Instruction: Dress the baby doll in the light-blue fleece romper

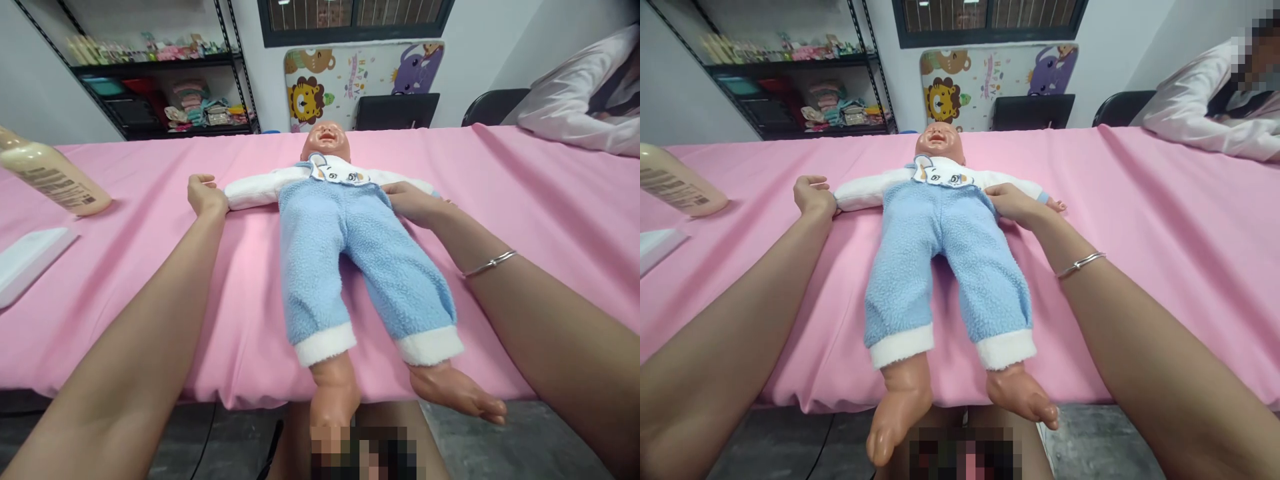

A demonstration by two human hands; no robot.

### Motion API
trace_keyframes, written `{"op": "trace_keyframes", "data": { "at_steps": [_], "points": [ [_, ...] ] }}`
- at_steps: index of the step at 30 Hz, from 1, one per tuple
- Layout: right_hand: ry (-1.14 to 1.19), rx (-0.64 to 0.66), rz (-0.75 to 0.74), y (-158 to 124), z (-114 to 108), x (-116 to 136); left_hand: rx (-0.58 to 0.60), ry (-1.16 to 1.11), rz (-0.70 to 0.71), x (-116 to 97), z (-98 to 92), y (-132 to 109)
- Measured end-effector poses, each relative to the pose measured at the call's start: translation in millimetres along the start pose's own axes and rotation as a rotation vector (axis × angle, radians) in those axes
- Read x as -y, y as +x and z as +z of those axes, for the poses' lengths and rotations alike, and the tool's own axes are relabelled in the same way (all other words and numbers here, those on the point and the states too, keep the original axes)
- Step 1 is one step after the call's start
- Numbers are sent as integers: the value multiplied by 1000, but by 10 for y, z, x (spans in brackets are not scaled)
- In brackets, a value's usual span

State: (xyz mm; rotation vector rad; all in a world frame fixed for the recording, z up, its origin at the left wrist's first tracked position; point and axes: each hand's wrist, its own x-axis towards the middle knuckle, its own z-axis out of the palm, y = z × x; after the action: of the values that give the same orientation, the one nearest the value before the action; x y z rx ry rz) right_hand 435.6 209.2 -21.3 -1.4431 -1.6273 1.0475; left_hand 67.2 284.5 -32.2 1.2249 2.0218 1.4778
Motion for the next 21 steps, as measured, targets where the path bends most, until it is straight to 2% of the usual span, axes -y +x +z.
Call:
{"op": "trace_keyframes", "data": {
  "at_steps": [3,7,12,13,15,18,21],
  "points": [
    [-36,-36,-33,30,50,5,-27,134,94,-12,-63,-40],
    [-52,-13,-48,58,47,10,0,265,249,-89,-123,-123],
    [-22,38,-31,69,-55,-8,-24,322,704,-381,4,-400],
    [-11,49,-27,58,-86,-10,9,323,761,-453,46,-478],
    [15,84,-21,20,-147,-10,131,286,781,-577,123,-623],
    [58,126,-25,-31,-191,-4,393,287,755,-673,195,-752],
    [109,99,-56,-20,-135,-13,546,278,703,-664,207,-749]
  ]
}}
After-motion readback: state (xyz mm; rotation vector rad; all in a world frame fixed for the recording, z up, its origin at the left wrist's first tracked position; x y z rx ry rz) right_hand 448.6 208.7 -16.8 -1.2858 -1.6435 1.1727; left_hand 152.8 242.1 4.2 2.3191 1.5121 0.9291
